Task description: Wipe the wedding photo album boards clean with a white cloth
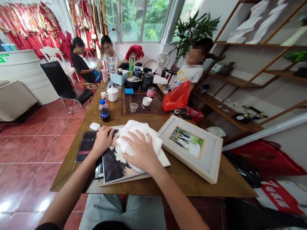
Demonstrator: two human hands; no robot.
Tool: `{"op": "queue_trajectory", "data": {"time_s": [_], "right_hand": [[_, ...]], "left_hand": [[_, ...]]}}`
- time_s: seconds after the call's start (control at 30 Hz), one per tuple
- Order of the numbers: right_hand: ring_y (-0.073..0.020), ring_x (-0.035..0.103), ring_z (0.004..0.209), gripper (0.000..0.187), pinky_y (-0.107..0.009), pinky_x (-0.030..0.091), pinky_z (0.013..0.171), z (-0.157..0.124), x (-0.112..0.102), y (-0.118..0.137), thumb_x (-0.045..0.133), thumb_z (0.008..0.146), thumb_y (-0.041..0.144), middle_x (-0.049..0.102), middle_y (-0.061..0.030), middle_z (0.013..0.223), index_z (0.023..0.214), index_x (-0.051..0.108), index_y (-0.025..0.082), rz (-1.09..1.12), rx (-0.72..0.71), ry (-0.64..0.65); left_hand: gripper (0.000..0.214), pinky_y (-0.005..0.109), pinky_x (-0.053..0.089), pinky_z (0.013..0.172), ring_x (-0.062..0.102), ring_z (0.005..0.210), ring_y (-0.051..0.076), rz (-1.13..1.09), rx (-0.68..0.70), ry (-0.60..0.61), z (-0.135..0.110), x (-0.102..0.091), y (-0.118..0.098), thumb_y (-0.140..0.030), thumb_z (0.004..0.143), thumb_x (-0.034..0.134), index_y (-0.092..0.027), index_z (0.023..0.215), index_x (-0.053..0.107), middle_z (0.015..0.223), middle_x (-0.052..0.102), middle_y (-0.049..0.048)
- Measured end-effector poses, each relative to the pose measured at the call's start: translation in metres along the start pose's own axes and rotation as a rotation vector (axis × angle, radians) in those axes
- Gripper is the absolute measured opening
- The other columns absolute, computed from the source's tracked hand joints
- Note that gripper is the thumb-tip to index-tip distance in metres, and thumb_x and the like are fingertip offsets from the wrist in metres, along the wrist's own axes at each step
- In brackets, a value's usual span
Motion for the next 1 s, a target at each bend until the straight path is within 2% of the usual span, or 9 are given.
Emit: {"op": "queue_trajectory", "data": {"time_s": [0.13,0.23,0.33,0.57,0.67,0.77,1.0], "right_hand": [[-0.0378,0.028,0.149,0.062,-0.068,0.012,0.117,-0.022,0.008,0.046,0.063,0.085,0.048,0.045,-0.0046,0.160,0.145,0.055,0.035,0.068,-0.121,0.078],[-0.0377,0.027,0.150,0.064,-0.066,0.010,0.118,-0.028,0.010,0.059,0.063,0.085,0.050,0.044,-0.0043,0.161,0.146,0.053,0.035,0.089,-0.165,0.108],[-0.0364,0.030,0.149,0.061,-0.065,0.014,0.118,-0.021,0.008,0.044,0.065,0.084,0.048,0.045,-0.0034,0.160,0.144,0.056,0.036,0.073,-0.130,0.102],[-0.0348,0.038,0.143,0.054,-0.063,0.027,0.113,0.013,-0.005,-0.034,0.060,0.088,0.043,0.053,-0.0051,0.153,0.141,0.058,0.032,-0.034,0.095,-0.012],[-0.0353,0.038,0.144,0.054,-0.063,0.028,0.113,0.014,-0.007,-0.039,0.058,0.089,0.044,0.053,-0.0060,0.153,0.141,0.058,0.030,-0.047,0.110,-0.025],[-0.0367,0.036,0.145,0.054,-0.064,0.026,0.113,0.004,-0.006,-0.020,0.057,0.089,0.044,0.052,-0.0071,0.154,0.141,0.058,0.029,-0.051,0.063,-0.020],[-0.0403,0.026,0.150,0.065,-0.071,0.012,0.116,-0.034,0.011,0.055,0.061,0.085,0.049,0.042,-0.0073,0.162,0.148,0.052,0.033,0.055,-0.115,0.096]], "left_hand": [[0.025,0.043,0.047,0.095,0.058,0.106,0.027,-0.002,-0.016,0.022,-0.001,0.000,-0.001,-0.027,0.103,0.047,-0.019,0.103,0.070,0.104,0.065,0.0103],[0.024,0.043,0.047,0.094,0.058,0.106,0.027,-0.008,-0.016,0.021,-0.001,-0.001,-0.001,-0.027,0.103,0.047,-0.020,0.102,0.070,0.105,0.065,0.0097],[0.024,0.042,0.048,0.095,0.059,0.106,0.027,-0.010,-0.008,0.018,-0.001,0.000,0.000,-0.027,0.102,0.048,-0.020,0.101,0.070,0.104,0.065,0.0095],[0.024,0.041,0.048,0.095,0.060,0.102,0.026,-0.007,0.002,0.008,0.000,0.001,0.000,-0.026,0.102,0.048,-0.020,0.097,0.071,0.101,0.064,0.0092],[0.024,0.041,0.048,0.095,0.060,0.102,0.026,-0.003,-0.005,0.005,0.000,0.000,0.000,-0.025,0.102,0.048,-0.019,0.098,0.071,0.101,0.064,0.0096],[0.024,0.041,0.048,0.095,0.059,0.102,0.026,0.008,-0.011,0.002,0.000,0.000,0.000,-0.025,0.102,0.047,-0.019,0.098,0.070,0.101,0.064,0.0098],[0.025,0.044,0.047,0.096,0.059,0.107,0.027,0.013,-0.031,0.034,-0.002,0.000,-0.001,-0.027,0.103,0.045,-0.018,0.104,0.069,0.107,0.065,0.0113]]}}
Point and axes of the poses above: each hand's wrist, its own z-axis towards the middle knuckle, its own x-axis out of the palm, y = z × x, the point moved 9 cm from there along z, towards the middle knuckle
